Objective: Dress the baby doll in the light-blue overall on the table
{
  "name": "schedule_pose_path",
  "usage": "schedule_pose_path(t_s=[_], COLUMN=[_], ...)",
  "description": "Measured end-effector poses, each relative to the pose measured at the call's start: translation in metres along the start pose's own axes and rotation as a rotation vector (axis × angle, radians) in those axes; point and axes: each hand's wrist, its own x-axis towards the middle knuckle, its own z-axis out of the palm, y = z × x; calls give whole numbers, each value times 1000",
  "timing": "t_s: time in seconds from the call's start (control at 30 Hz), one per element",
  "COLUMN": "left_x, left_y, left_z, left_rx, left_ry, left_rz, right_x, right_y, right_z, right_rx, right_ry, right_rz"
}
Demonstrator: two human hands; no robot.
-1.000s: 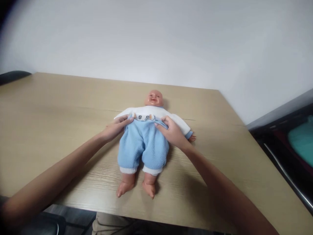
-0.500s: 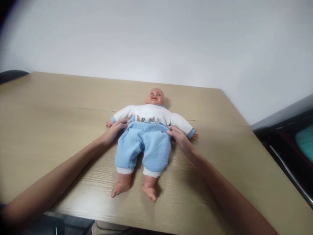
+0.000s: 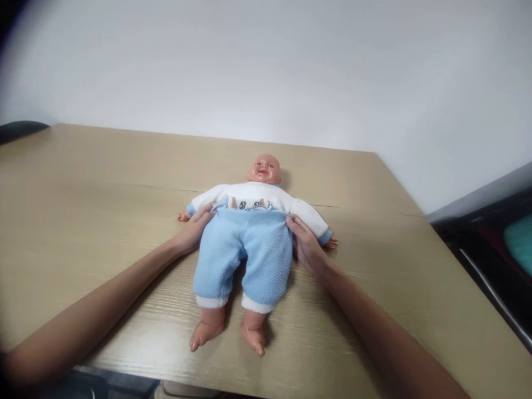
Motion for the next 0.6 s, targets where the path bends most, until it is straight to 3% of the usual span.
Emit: schedule_pose_path(t_s=[0.17, 0.3, 0.37, 0.43, 0.6], left_x=[-8, -6, 0, 9, 25], left_y=[15, 34, 42, 48, 44], left_z=[-8, -2, 2, 6, 5], left_rx=[74, 275, 359, 330, 126], left_ry=[-129, -149, -202, -237, -257], left_rz=[89, 379, 427, 353, 79], right_x=[-8, -21, -19, -9, 24], right_y=[-9, -27, -37, -46, -51], right_z=[-10, 1, 11, 19, 13], right_rx=[-272, -731, -871, -909, -725], right_ry=[-67, -72, -102, -143, -173], right_rz=[-118, -469, -595, -570, -185])
